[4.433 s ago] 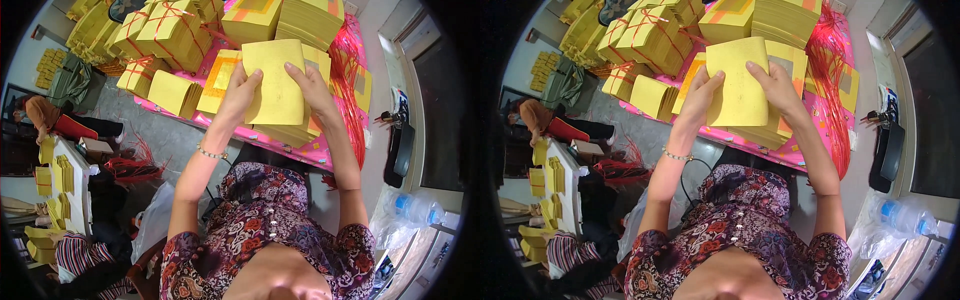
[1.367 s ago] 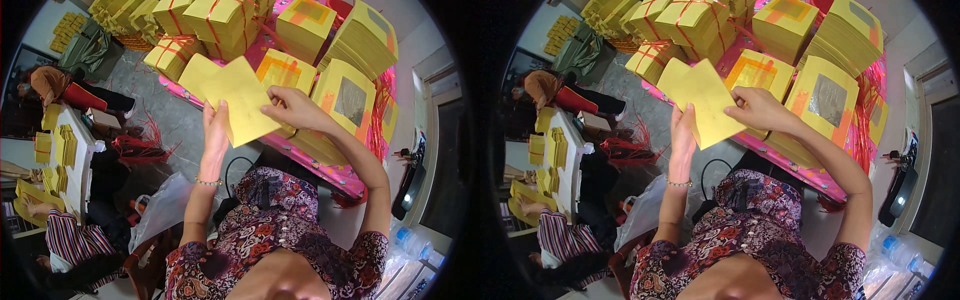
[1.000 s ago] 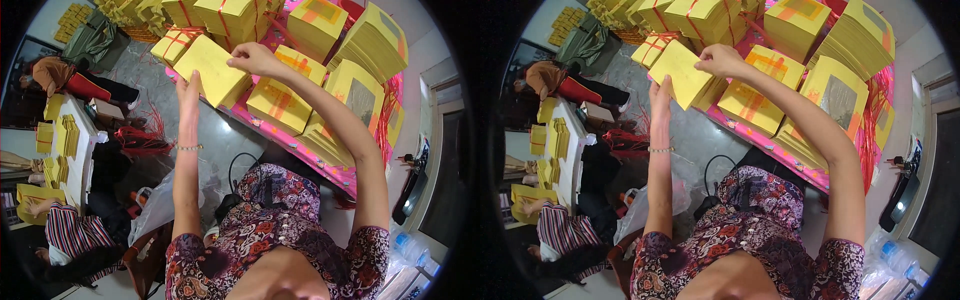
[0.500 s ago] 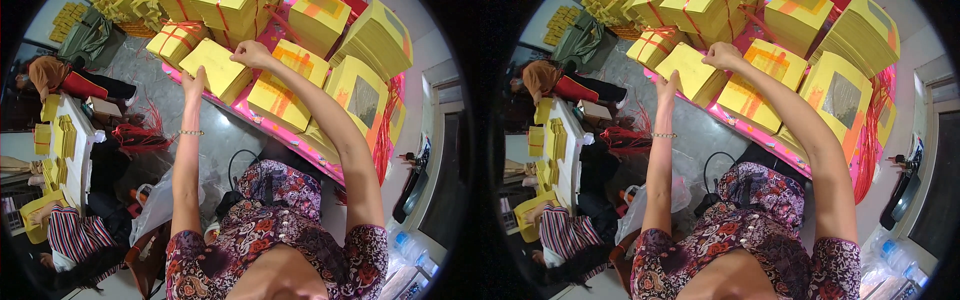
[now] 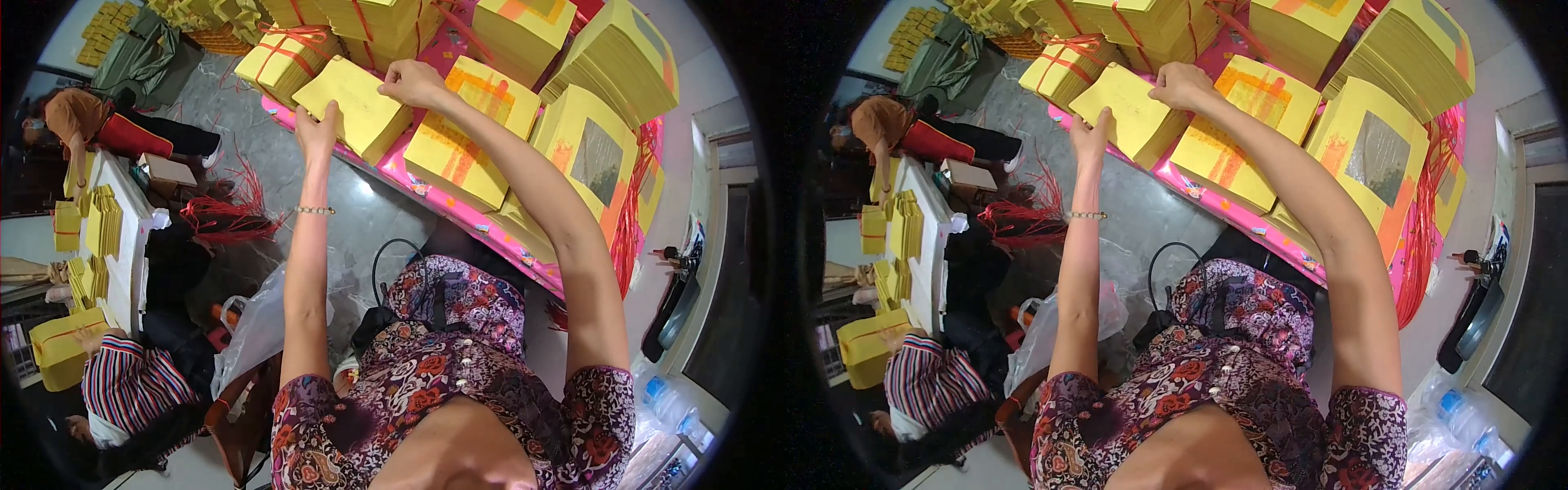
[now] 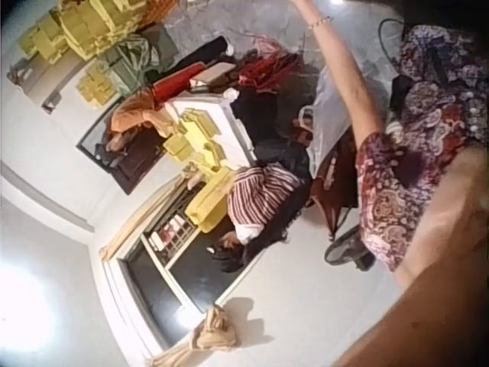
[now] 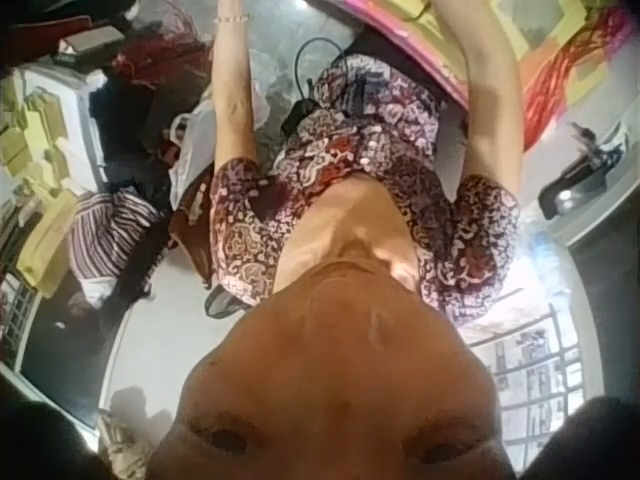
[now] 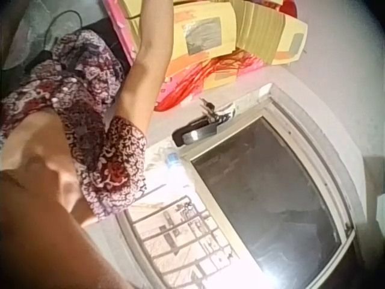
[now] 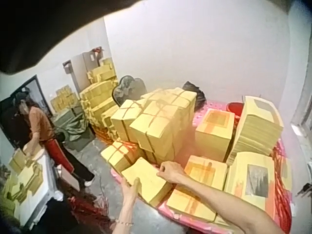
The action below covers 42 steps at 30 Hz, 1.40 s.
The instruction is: Counting and organizing stacks of yellow joss ritual paper at a workstation.
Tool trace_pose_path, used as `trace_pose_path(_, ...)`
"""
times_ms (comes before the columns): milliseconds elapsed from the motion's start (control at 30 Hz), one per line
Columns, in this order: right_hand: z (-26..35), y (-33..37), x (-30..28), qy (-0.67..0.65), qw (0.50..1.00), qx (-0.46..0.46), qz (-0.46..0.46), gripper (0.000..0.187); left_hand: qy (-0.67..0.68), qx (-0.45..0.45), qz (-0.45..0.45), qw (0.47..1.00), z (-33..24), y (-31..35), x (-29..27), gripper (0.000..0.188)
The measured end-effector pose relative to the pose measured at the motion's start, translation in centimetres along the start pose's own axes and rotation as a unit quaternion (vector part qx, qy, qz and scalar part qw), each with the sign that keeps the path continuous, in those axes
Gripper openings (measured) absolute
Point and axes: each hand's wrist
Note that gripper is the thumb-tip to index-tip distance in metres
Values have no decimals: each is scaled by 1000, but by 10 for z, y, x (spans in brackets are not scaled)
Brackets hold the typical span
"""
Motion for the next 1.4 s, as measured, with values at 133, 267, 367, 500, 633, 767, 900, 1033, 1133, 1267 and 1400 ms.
trace_pose_path(133, -4, 7, 0, 45, 998, 13, -32, 26, -163, 3, -27, 986, -40, 20, 18, 47)
trace_pose_path(267, 0, 10, 3, 49, 998, 6, -32, 27, -207, 144, -80, 964, -25, 22, 18, 59)
trace_pose_path(367, -1, 10, 2, 79, 996, 12, -31, 28, -252, 245, -163, 922, -33, 31, 29, 71)
trace_pose_path(500, 4, 11, -5, 80, 996, 3, -28, 29, -361, 321, -40, 874, -32, 25, 26, 61)
trace_pose_path(633, 13, 14, -34, 104, 994, -21, 3, 29, -327, 270, 126, 897, -31, 15, 33, 62)
trace_pose_path(767, 16, 31, -66, 113, 989, -89, 34, 28, -364, 255, 141, 885, -26, 12, 34, 52)
trace_pose_path(900, 6, 69, -87, 119, 983, -137, 22, 29, -382, 270, 104, 878, -25, 25, 47, 44)
trace_pose_path(1033, -15, 97, -85, 129, 976, -171, -30, 29, -414, 278, 88, 862, -21, 27, 52, 44)
trace_pose_path(1133, -22, 117, -82, 137, 979, -148, 3, 29, -438, 269, 95, 853, -19, 25, 53, 45)
trace_pose_path(1267, -20, 147, -73, 203, 969, -129, 46, 30, -452, 276, 91, 843, -18, 26, 55, 44)
trace_pose_path(1400, -20, 172, -55, 268, 952, -133, 65, 40, -435, 273, 100, 852, -19, 23, 52, 45)
Point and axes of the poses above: each hand's wrist, its own y-axis away from the middle knuckle, its own x-axis out of the palm, z = x × y, and after that the axes turned 8 degrees about y, right-handed
